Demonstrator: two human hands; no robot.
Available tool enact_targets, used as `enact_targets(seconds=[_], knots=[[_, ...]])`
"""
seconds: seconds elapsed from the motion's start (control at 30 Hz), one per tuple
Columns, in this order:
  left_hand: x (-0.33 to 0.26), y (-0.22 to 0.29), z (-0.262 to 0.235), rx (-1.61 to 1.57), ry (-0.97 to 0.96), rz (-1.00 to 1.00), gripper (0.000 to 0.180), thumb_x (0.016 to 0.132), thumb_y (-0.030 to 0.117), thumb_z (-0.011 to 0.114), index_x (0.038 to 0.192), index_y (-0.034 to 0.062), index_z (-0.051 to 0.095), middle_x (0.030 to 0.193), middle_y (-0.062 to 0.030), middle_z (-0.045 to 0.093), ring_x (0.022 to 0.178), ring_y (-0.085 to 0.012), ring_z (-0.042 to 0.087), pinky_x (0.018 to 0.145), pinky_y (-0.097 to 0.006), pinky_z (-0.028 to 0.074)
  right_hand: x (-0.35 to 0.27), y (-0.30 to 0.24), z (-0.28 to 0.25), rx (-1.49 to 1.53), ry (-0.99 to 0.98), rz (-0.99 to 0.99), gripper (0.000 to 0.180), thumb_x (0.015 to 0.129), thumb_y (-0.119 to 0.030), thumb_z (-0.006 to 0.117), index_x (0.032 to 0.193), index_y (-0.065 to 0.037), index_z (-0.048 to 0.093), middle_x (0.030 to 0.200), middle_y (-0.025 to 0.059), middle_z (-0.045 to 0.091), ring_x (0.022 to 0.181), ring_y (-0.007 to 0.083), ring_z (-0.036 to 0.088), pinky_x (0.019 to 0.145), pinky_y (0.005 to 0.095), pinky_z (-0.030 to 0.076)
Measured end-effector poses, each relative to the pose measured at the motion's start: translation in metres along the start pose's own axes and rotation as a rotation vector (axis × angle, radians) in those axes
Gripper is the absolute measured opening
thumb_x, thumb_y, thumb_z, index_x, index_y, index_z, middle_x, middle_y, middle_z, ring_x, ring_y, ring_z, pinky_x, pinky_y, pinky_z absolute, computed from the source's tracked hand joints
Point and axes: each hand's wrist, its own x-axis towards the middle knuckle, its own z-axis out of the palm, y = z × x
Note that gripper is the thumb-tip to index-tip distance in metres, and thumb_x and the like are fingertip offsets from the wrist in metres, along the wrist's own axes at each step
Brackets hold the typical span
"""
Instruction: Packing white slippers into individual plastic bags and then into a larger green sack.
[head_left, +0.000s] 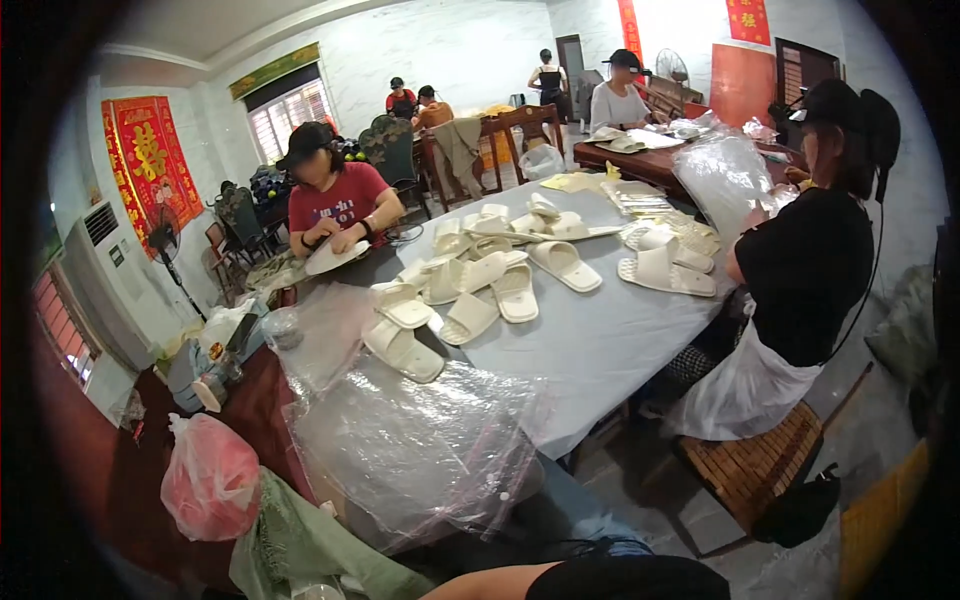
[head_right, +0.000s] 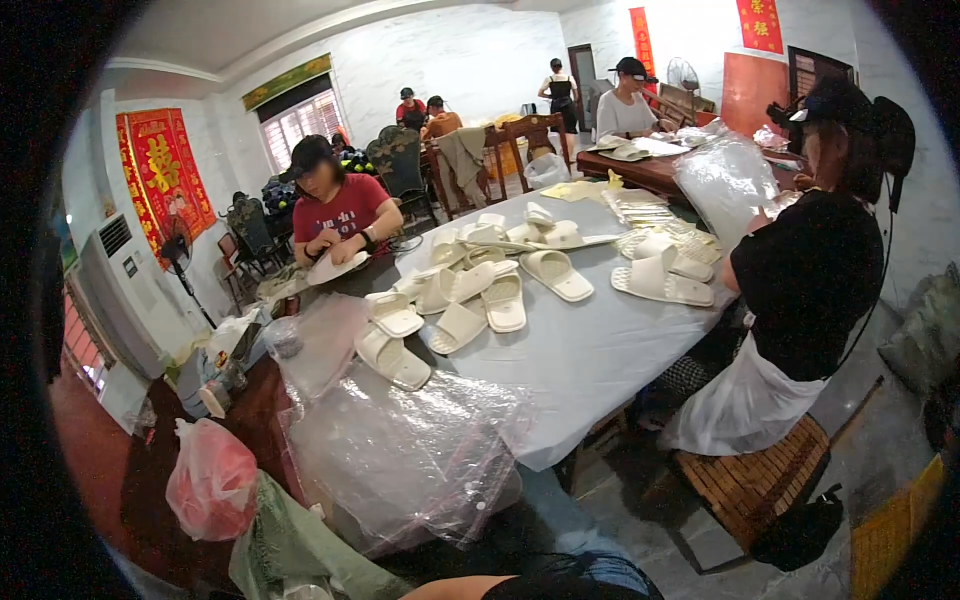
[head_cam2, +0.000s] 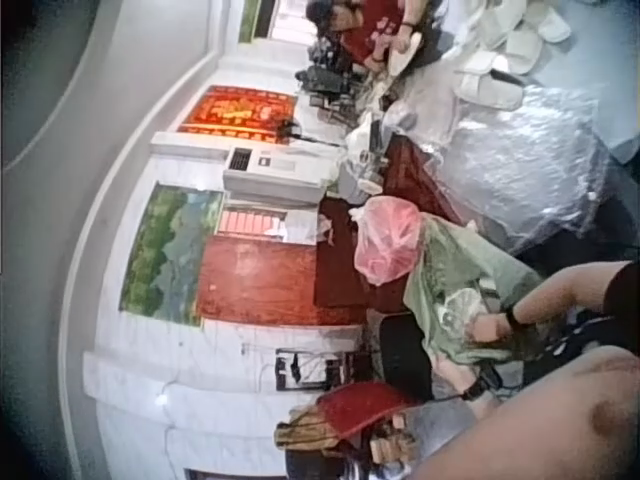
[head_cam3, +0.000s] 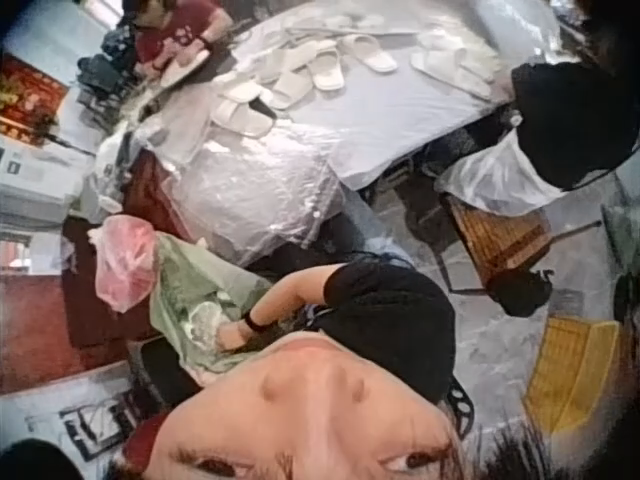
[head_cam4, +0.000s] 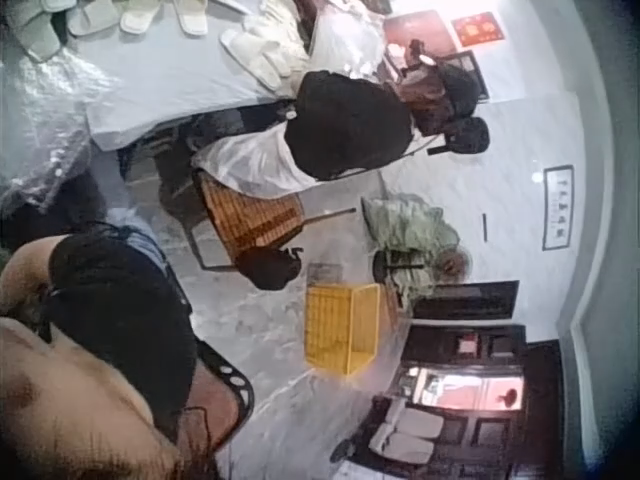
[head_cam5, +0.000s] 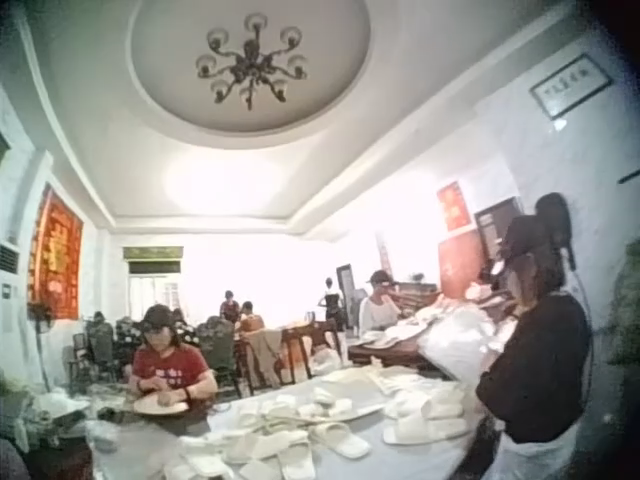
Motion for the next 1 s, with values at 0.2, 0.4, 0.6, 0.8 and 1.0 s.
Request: enact_targets(seconds=[0.2,0.4,0.6,0.8,1.0], knots=[[0.004,-0.004,0.056,0.386,0.221,-0.321,0.033,0.093,0.016,0.043,0.119,-0.0024,0.049,0.112,-0.0147,0.055,0.102,-0.0264,0.052,0.086,-0.035,0.044,-0.071,0.001,-0.054,-0.092,0.088,-0.031,0.029,0.094,-0.02,0.043,0.081,-0.003,0.063,0.077,0.0149,0.059,0.066,0.0299,0.052,0.063,0.0417,0.044],[0.068,-0.004,0.144,0.745,0.347,-0.627,0.037,0.095,0.018,0.042,0.125,-0.0031,0.045,0.117,-0.0166,0.053,0.107,-0.0275,0.052,0.088,-0.036,0.044,-0.09,0.041,-0.061,-0.013,0.151,-0.075,0.03,0.094,-0.019,0.043,0.079,-0.003,0.062,0.076,0.0139,0.059,0.065,0.0292,0.051,0.062,0.041,0.043],[0.152,0.034,0.217,0.433,0.392,-0.769,0.039,0.096,0.024,0.04,0.125,-0.0023,0.046,0.121,-0.0185,0.052,0.109,-0.0294,0.052,0.088,-0.04,0.045,-0.165,0.011,-0.12,0.128,0.179,-0.346,0.024,0.092,-0.023,0.05,0.086,-0.002,0.061,0.08,0.0117,0.059,0.073,0.0286,0.055,0.066,0.0378,0.045],[0.166,-0.015,0.236,0.317,0.155,-0.327,0.04,0.09,0.033,0.048,0.117,0.0029,0.053,0.116,-0.0237,0.055,0.108,-0.0357,0.053,0.085,-0.043,0.046,-0.171,-0.011,-0.189,0.557,-0.227,-0.103,0.021,0.091,-0.019,0.05,0.092,-0.001,0.06,0.088,0.0115,0.061,0.083,0.0258,0.057,0.071,0.038,0.046],[0.205,-0.03,0.264,-0.509,0.707,-0.782,0.036,0.08,0.005,0.054,0.116,0.0037,0.046,0.13,-0.015,0.041,0.111,-0.0234,0.046,0.094,-0.037,0.038,-0.178,-0.022,-0.224,1.28,-0.306,0.21,0.082,0.068,-0.029,0.081,0.126,0.008,0.037,0.122,0.0164,0.053,0.111,0.0201,0.049,0.094,0.0316,0.04]])
